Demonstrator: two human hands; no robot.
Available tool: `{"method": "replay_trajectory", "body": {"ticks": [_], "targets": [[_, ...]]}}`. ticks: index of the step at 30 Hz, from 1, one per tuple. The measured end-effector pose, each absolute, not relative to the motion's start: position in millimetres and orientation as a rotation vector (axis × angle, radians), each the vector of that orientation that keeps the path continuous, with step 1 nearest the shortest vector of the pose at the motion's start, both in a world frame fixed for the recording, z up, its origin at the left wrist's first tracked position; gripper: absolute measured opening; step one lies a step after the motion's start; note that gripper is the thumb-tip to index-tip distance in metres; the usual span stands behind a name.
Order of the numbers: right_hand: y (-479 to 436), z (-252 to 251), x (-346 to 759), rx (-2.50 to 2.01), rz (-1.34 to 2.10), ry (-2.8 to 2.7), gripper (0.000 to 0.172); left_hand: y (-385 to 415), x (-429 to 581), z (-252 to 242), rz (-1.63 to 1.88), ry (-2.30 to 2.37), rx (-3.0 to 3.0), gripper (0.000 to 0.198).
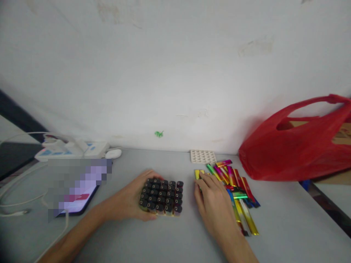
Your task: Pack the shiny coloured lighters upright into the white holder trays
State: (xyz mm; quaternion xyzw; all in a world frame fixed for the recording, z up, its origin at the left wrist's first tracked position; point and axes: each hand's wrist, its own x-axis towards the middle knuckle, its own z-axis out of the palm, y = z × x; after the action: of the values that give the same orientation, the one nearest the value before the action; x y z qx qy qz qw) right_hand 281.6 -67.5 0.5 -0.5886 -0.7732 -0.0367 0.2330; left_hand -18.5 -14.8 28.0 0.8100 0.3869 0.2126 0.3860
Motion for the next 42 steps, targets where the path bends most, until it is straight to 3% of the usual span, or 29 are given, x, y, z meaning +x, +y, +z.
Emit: {"method": "replay_trajectory", "body": {"ticks": [18, 26, 29, 37, 42], "targets": [[-70, 5, 280, -1.527, -0.022, -1.999, 0.026, -16, -19, 19, 0.585, 1.023, 1.97, 0.101], [-79, 12, 274, -1.462, 0.073, -1.894, 0.027, -16, -11, 17, 0.651, 1.211, 1.959, 0.099], [-81, 14, 270, -1.448, 0.087, -1.894, 0.037, -15, -9, 15, 0.683, 1.218, 1.965, 0.096], [-83, 8, 256, -1.378, 0.183, -1.988, 0.083, -15, -5, 4, 0.819, 1.22, 1.991, 0.084], [-79, 0, 244, -1.409, 0.204, -2.011, 0.097, -14, -6, -1, 0.816, 1.228, 2.013, 0.093]]}}
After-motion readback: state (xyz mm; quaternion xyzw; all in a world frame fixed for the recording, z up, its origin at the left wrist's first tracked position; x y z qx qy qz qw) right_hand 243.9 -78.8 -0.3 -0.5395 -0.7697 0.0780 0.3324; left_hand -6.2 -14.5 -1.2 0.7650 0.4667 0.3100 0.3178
